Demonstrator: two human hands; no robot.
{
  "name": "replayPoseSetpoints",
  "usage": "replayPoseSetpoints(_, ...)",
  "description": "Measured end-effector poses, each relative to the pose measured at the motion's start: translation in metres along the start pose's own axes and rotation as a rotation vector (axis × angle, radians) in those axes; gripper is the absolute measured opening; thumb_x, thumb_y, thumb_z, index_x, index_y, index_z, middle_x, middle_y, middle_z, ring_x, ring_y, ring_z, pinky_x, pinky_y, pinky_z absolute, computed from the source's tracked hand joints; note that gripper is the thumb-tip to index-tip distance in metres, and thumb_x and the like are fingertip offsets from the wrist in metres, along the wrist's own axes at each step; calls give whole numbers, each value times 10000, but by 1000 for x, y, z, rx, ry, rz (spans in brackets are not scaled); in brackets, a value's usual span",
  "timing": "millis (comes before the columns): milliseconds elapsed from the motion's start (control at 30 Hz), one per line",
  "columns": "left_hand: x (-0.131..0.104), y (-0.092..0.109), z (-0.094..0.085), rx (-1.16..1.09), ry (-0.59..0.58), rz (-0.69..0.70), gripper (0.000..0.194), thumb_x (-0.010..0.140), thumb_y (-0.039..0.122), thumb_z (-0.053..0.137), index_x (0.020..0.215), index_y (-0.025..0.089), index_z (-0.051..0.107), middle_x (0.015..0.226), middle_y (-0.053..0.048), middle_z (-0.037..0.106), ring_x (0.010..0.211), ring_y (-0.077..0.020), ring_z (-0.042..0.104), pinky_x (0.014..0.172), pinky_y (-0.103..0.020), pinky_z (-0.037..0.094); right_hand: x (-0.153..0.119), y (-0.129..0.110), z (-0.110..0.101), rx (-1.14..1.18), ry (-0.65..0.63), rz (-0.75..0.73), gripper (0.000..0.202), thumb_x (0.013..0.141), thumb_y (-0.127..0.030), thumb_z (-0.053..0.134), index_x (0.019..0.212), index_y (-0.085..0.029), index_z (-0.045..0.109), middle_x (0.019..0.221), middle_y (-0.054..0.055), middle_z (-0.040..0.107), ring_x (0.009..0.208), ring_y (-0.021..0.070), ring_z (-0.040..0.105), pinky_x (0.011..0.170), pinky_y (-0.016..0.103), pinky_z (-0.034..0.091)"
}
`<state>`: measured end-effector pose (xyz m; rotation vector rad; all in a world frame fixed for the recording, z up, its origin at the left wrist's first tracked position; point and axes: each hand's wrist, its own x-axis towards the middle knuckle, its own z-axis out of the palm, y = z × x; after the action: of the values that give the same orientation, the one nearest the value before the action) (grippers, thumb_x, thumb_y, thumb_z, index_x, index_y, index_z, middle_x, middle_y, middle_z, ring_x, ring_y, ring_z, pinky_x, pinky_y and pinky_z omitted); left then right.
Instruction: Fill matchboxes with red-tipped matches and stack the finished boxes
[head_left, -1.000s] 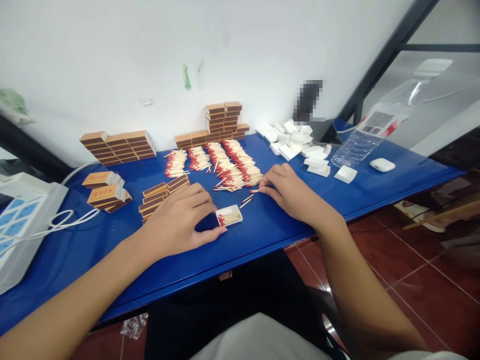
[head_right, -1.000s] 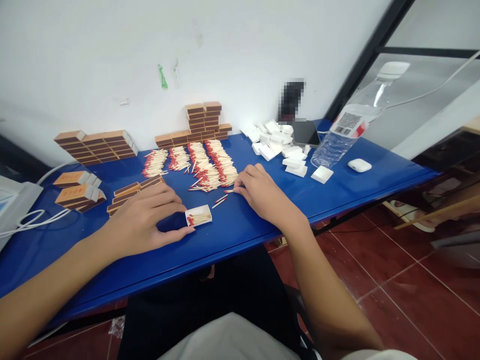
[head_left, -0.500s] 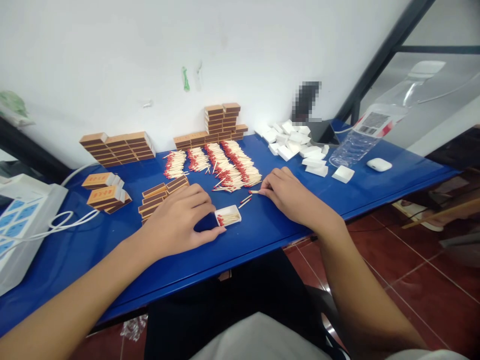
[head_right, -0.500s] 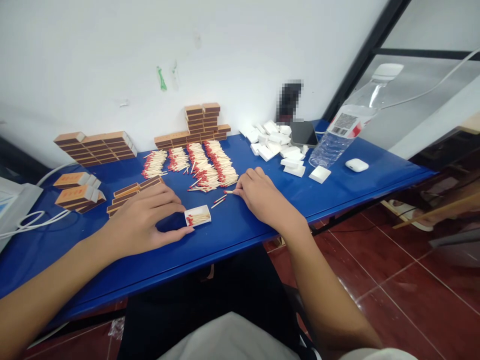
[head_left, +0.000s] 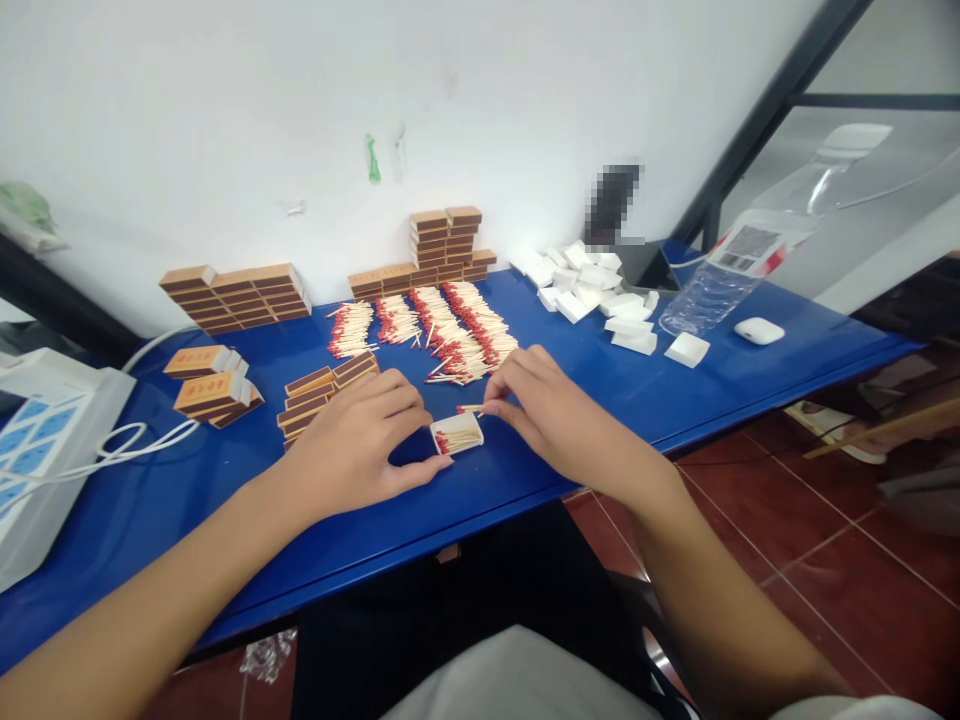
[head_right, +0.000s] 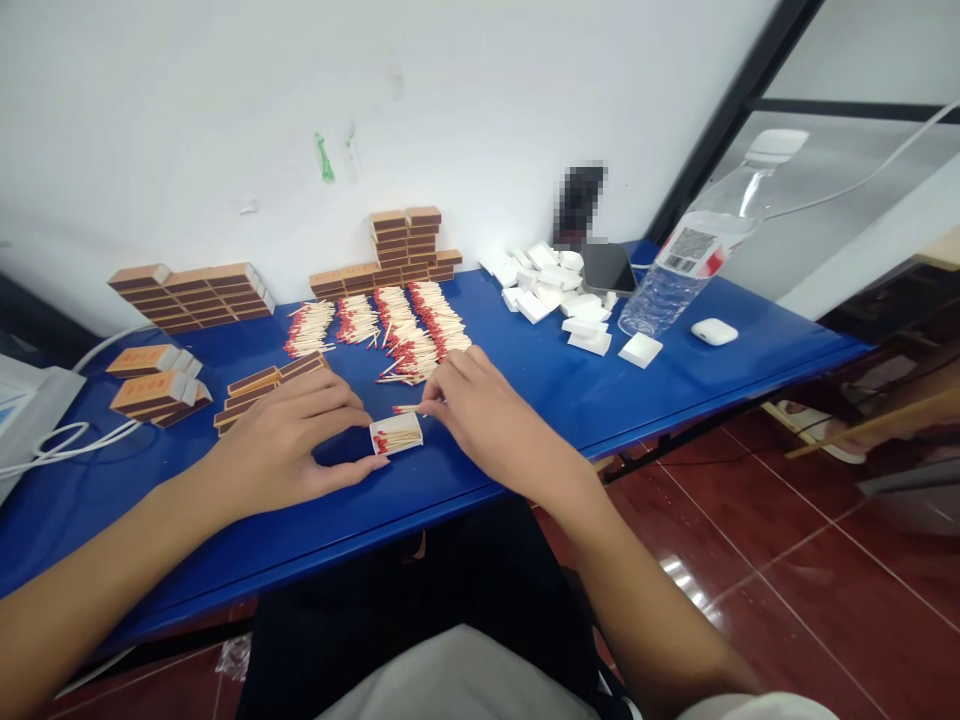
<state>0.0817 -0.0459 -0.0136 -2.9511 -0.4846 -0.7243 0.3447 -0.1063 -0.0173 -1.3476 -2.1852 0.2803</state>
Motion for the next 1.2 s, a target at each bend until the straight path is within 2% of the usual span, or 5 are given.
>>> replayPoseSetpoints(400, 1, 2, -2, -13, -8, -12, 284, 1009, 413, 725, 957, 138, 773, 933, -102, 731, 893, -247, 650, 799, -411, 565, 4, -13, 23, -166, 19, -108, 118, 1091, -165, 582, 987, -190, 633, 1047, 106, 663, 1057, 291, 595, 947, 444, 505)
replayPoseSetpoints(567, 0, 2, -2, -15, 0, -18, 279, 1016, 418, 713, 964, 151, 772, 925, -95, 731, 896, -244, 643, 793, -403, 559, 5, -11, 13, -52, -16, -115, 112, 1087, -162, 587, 1005, -203, 652, 1076, 92, 669, 1089, 274, 587, 991, 422, 499)
replayPoseSetpoints(767, -1, 0, 0, -2, 1, -7, 288, 1024, 426, 700, 986, 151, 773, 935, -94, 738, 904, -244, 646, 808, -404, 566, 1, 11, -4, -76, 56, -41, 93, 1075, -236, 613, 1045, -219, 699, 1083, 102, 671, 1090, 301, 577, 986, 463, 493)
replayPoseSetpoints(933, -1, 0, 1, 0, 6, -8, 281, 1021, 420, 708, 959, 151, 763, 932, -93, 731, 900, -243, 639, 798, -404, 565, 0, 22, 0, -47, -57, -19, 131, 1059, -297, 656, 1137, -224, 734, 1142, 111, 648, 1161, 314, 558, 1043, 481, 486)
replayPoseSetpoints(1200, 0, 0, 0, 4, 0, 1, 270, 1011, 413, 725, 963, 149, 755, 936, -91, 731, 897, -245, 644, 809, -408, 565, 1, 22, 0, 20, -76, -37, 135, 1073, -278, 626, 1117, -241, 748, 1118, 105, 630, 1170, 305, 540, 1032, 458, 480)
